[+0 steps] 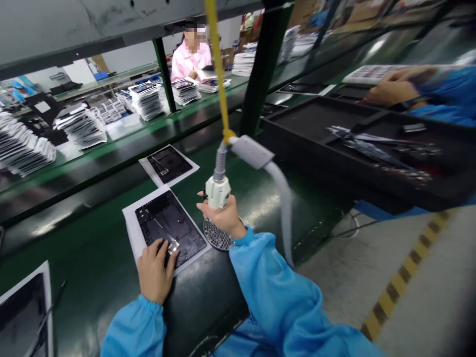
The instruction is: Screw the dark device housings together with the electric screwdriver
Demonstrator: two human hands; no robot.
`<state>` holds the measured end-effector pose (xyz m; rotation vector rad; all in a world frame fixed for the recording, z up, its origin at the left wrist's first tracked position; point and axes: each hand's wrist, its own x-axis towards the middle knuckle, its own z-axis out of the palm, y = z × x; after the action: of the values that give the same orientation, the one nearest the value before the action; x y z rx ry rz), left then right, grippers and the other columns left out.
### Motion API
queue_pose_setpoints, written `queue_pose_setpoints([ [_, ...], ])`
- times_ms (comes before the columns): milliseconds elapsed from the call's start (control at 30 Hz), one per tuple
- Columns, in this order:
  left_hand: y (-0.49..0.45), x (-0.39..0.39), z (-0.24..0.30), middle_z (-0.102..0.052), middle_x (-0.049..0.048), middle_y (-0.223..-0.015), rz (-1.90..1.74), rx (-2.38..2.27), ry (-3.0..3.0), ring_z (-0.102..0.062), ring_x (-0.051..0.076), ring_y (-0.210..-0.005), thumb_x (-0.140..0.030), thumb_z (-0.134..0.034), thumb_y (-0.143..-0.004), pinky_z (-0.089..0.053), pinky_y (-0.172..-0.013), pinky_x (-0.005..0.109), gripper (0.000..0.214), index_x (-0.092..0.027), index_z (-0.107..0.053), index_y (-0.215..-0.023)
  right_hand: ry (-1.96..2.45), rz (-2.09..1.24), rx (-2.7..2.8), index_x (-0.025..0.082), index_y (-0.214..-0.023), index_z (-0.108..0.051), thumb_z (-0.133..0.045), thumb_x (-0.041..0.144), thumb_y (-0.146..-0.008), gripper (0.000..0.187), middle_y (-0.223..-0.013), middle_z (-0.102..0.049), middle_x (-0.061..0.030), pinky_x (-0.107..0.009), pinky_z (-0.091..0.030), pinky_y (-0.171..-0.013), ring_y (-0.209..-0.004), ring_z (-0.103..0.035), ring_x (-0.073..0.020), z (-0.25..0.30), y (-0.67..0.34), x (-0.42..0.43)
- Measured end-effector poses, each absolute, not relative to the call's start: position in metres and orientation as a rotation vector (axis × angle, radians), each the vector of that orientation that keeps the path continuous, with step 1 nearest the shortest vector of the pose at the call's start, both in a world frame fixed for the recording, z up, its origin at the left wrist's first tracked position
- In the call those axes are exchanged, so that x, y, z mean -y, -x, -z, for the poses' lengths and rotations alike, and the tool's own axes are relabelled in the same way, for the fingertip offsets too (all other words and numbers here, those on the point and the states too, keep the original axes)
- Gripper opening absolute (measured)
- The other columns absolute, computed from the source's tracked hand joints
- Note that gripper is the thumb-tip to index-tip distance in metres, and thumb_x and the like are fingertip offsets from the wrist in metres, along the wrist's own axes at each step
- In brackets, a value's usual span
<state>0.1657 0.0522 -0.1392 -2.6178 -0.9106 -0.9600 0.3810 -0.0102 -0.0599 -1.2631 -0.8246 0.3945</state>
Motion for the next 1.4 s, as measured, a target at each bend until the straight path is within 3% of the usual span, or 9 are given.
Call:
queue_pose_setpoints([
  [133,-0.171,-0.047,0.138,-0.059,-0.0041,-0.11,0.908,0.975,2.632,-0.05,0.014,-0.1,-0.039,-0.054,-0.085,-0.035,-0.077,0.03,0.024,-0.025,-0.067,-0.101,1.234,-0.345,0.833,0.004,-0.09,-0.064,-0.068,0.03,-0.063,0.038,-0.054,-0.052,-0.0016,-0.023,-0.041,-0.048,-0.047,-0.048,-0.0097,0.058,-0.374,0.016],
  [267,-0.173,-0.041,0.131,-0.06,-0.0049,-0.105,1.038,0.856,2.739,-0.049,0.013,-0.106,-0.034,-0.06,-0.083,-0.034,-0.087,0.031,0.02,-0.023,-0.064,-0.098,1.259,-0.368,0.866,0.002,-0.091,-0.064,-0.068,0.032,-0.063,0.041,-0.055,-0.054,-0.003,-0.024,-0.041,-0.05,-0.048,-0.048,-0.0099,0.056,-0.372,0.018],
  [433,-0.167,-0.034,0.128,-0.062,-0.0056,-0.093,1.091,0.617,2.838,-0.052,0.01,-0.096,-0.028,-0.063,-0.081,-0.035,-0.084,0.029,0.02,-0.022,-0.063,-0.1,1.259,-0.309,0.883,0.002,-0.093,-0.065,-0.067,0.032,-0.065,0.041,-0.056,-0.055,-0.0036,-0.025,-0.044,-0.051,-0.05,-0.051,-0.0107,0.059,-0.375,0.017],
  [600,-0.16,-0.034,0.128,-0.061,-0.0031,-0.105,0.955,0.674,2.845,-0.05,0.014,-0.107,-0.032,-0.061,-0.082,-0.037,-0.09,0.032,0.019,-0.023,-0.067,-0.098,1.261,-0.298,0.913,0.002,-0.092,-0.067,-0.066,0.033,-0.066,0.04,-0.057,-0.056,-0.0043,-0.026,-0.046,-0.053,-0.05,-0.051,-0.0111,0.059,-0.376,0.017],
  [867,-0.165,-0.032,0.13,-0.054,0.0018,-0.123,0.811,0.608,2.813,-0.045,0.02,-0.118,-0.029,-0.054,-0.086,-0.041,-0.094,0.038,0.029,-0.021,-0.065,-0.111,1.268,-0.254,0.944,0.007,-0.083,-0.066,-0.066,0.03,-0.068,0.027,-0.064,-0.06,-0.006,-0.028,-0.052,-0.068,-0.062,-0.058,-0.0141,0.058,-0.374,0.019],
  [1100,-0.156,-0.027,0.142,-0.051,0.004,-0.129,0.854,0.492,2.781,-0.042,0.023,-0.128,-0.013,-0.055,-0.083,-0.043,-0.101,0.047,0.033,-0.021,-0.062,-0.114,1.248,-0.278,0.937,0.004,-0.087,-0.067,-0.067,0.03,-0.067,0.033,-0.062,-0.058,-0.0058,-0.027,-0.049,-0.059,-0.055,-0.054,-0.0118,0.058,-0.374,0.02],
  [1400,-0.167,-0.029,0.136,-0.053,0.0012,-0.126,0.84,0.536,2.856,-0.041,0.024,-0.128,-0.023,-0.054,-0.085,-0.041,-0.102,0.054,0.026,-0.028,-0.066,-0.107,1.25,-0.377,0.887,0.005,-0.09,-0.065,-0.068,0.029,-0.065,0.035,-0.054,-0.053,-0.0024,-0.023,-0.042,-0.049,-0.047,-0.048,-0.0094,0.056,-0.367,0.023],
])
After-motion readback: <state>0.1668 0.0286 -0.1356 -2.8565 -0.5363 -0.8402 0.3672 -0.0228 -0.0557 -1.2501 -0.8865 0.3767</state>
